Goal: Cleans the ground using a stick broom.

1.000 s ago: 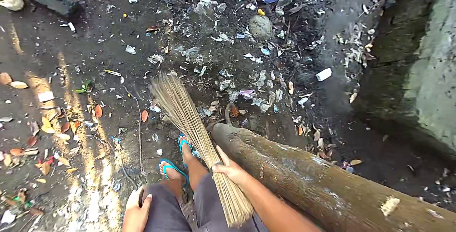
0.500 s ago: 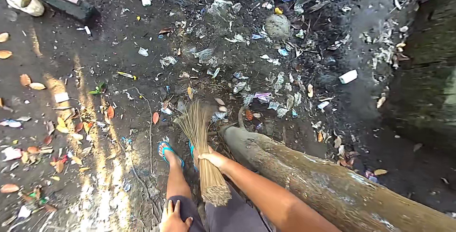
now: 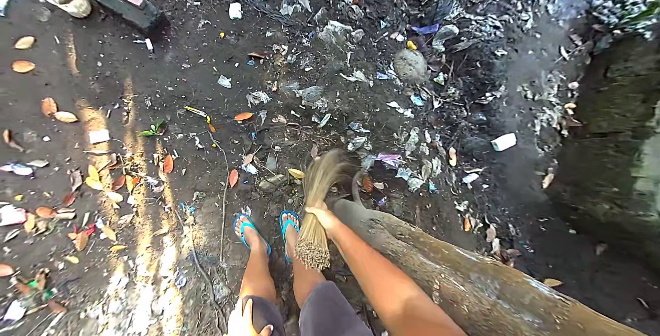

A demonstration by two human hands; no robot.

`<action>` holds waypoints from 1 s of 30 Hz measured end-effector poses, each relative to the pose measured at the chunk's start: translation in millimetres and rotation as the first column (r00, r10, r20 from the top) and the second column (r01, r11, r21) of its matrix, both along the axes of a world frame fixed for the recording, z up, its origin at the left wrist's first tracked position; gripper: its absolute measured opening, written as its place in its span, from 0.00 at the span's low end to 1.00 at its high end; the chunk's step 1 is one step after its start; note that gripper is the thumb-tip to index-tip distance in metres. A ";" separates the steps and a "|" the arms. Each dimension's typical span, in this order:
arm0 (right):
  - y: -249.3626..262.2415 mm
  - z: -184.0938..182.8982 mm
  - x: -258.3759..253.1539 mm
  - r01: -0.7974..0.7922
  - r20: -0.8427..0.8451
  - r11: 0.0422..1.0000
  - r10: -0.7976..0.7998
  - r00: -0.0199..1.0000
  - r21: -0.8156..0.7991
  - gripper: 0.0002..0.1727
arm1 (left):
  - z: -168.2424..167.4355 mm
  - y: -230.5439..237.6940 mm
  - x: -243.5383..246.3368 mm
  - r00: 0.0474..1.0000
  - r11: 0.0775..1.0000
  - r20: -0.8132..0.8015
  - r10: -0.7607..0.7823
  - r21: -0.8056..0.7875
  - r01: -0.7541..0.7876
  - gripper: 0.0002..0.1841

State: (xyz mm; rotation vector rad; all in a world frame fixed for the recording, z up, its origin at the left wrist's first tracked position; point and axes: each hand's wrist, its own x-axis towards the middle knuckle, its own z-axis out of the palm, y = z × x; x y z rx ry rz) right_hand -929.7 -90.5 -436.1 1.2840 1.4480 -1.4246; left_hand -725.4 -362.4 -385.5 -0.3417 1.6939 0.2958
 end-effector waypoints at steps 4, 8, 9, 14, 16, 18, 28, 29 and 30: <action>-4.6 1.5 -7.4 -0.284 -0.080 0.956 0.278 0.957 -0.077 0.59 | -7.3 -12.2 3.7 1.000 1.000 0.011 -0.007 0.002 0.007 0.53; 25.4 63.1 31.8 -0.265 -0.169 0.963 0.270 0.948 0.050 0.68 | -7.4 -16.9 -1.6 1.000 1.000 0.013 0.013 0.019 -0.013 0.53; 26.4 73.4 37.2 -0.200 -0.163 0.977 0.211 0.964 0.077 0.69 | -6.6 -18.5 -1.5 1.000 1.000 0.016 0.014 0.022 -0.015 0.53; 17.7 23.6 -20.1 0.115 -0.121 0.959 -0.086 0.989 0.258 0.56 | -2.6 -21.4 -4.0 0.999 0.999 0.027 0.017 0.030 -0.018 0.53; 1.9 -11.5 -51.6 -0.008 0.001 0.967 0.009 1.000 0.256 0.50 | -4.2 -23.3 -0.8 0.999 0.999 0.030 0.034 0.036 -0.035 0.53; -19.5 -26.6 -66.2 -0.318 0.149 0.936 0.297 0.943 0.152 0.51 | -6.8 -27.1 1.4 0.999 0.998 0.014 0.048 0.043 -0.048 0.53; -49.1 128.8 94.8 -0.105 0.068 0.973 0.121 0.990 -0.204 0.63 | -7.4 -31.3 1.5 0.998 0.999 0.031 0.045 0.020 -0.046 0.54; -59.1 136.8 108.1 0.030 0.130 0.986 -0.008 0.991 -0.164 0.60 | -5.9 -30.5 -2.1 0.999 0.999 0.038 0.031 0.014 -0.032 0.53; -66.7 136.5 112.8 0.134 0.180 0.984 -0.111 0.977 -0.118 0.56 | -5.7 -30.1 -6.1 0.999 1.000 0.042 0.025 0.015 -0.026 0.53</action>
